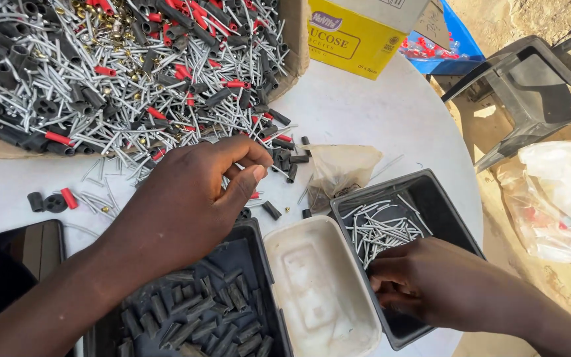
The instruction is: Assembling cable clips by inserting metal nails into plastic holders
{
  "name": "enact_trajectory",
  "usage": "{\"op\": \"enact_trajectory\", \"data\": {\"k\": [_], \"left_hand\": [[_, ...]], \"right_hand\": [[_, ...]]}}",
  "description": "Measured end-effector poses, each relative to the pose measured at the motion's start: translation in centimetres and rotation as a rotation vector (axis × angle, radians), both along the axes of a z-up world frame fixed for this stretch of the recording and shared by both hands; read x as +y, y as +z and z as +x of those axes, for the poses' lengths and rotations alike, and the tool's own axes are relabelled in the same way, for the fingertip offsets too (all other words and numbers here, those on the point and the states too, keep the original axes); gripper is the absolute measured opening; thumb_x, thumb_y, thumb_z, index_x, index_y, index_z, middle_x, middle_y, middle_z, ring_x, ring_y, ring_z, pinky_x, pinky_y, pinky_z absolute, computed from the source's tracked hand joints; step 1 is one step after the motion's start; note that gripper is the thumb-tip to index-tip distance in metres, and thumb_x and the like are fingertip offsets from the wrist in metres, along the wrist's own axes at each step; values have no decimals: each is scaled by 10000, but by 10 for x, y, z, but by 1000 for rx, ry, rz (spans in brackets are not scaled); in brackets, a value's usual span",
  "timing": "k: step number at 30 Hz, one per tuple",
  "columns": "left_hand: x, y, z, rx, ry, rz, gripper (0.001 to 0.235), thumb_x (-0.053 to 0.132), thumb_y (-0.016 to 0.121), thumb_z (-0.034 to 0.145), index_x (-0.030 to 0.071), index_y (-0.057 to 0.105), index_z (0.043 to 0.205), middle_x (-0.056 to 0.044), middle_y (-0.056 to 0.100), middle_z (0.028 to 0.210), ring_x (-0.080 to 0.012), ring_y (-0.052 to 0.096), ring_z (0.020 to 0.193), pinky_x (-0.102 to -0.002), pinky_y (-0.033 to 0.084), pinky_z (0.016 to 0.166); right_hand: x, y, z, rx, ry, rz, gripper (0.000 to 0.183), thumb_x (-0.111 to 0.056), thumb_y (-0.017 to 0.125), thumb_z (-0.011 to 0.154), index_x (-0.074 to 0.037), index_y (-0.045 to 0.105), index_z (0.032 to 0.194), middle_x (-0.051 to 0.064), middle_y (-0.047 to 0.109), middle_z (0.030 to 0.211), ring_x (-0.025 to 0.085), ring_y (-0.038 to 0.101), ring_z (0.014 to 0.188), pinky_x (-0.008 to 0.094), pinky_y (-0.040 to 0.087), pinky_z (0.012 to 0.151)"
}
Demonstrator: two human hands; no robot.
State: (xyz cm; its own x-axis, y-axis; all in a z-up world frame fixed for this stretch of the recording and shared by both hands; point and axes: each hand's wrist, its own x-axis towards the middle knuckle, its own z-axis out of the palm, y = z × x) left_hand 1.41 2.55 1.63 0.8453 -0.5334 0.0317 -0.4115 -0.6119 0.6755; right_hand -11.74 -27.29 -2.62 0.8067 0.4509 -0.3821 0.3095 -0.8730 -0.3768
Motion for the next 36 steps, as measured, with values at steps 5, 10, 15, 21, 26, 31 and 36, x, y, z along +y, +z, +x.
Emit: {"op": "enact_trajectory", "data": {"k": [5, 10, 15, 21, 26, 31, 36], "left_hand": [[15, -2, 3, -79, -10, -58, 191, 300, 547, 983, 227, 724, 991, 13, 691, 746, -194, 521, 553, -369, 433, 633], [27, 3, 3, -97, -11, -97, 194, 260, 531, 997, 198, 706, 940, 15, 614, 680, -176, 427, 545, -351, 385, 582], [42, 4, 0, -91, -14, -127, 225, 266, 481, 979, 181, 687, 952, -1, 553, 633, -196, 461, 570, -364, 392, 605], [47, 3, -4, -135, -24, -114, 217, 279, 505, 988, 203, 707, 1003, 2, 603, 665, -194, 492, 584, -365, 401, 609], [44, 8, -10, -112, -26, -83, 229, 293, 492, 1008, 216, 706, 979, 17, 628, 695, -182, 450, 573, -346, 373, 591], [37, 14, -9, -10, 67, 25, 273, 352, 480, 1007, 264, 737, 977, 26, 696, 698, -155, 551, 543, -333, 372, 597], [41, 11, -7, -1, 99, 12, 330, 367, 463, 979, 299, 765, 1093, 23, 855, 811, -132, 740, 673, -328, 484, 688]], "right_hand": [[2, -13, 0, 28, -28, -223, 117, -350, 730, 887, -259, 668, 847, -42, 737, 844, 291, 696, 720, 441, 514, 629], [3, -16, -3, 44, -28, -226, 72, -218, 689, 810, -252, 647, 763, -62, 733, 795, 229, 683, 687, 380, 507, 620], [17, -4, -1, 160, -234, -442, 74, -342, 712, 759, -381, 656, 732, -242, 741, 654, 19, 686, 616, 189, 544, 654], [16, -16, -9, 136, -113, -518, 359, -299, 746, 722, -323, 601, 1050, -105, 695, 1066, 267, 725, 918, 462, 563, 765], [28, -4, -10, 81, -75, -551, 273, -306, 736, 748, -268, 599, 981, -49, 689, 963, 318, 689, 812, 502, 525, 677], [28, 5, -8, 68, -78, -467, 308, -253, 737, 705, -243, 590, 976, -30, 731, 928, 336, 695, 810, 502, 520, 650], [33, 5, -5, 56, -107, -591, 332, -322, 712, 753, -238, 539, 1023, -12, 688, 928, 386, 661, 771, 540, 496, 596]]}}
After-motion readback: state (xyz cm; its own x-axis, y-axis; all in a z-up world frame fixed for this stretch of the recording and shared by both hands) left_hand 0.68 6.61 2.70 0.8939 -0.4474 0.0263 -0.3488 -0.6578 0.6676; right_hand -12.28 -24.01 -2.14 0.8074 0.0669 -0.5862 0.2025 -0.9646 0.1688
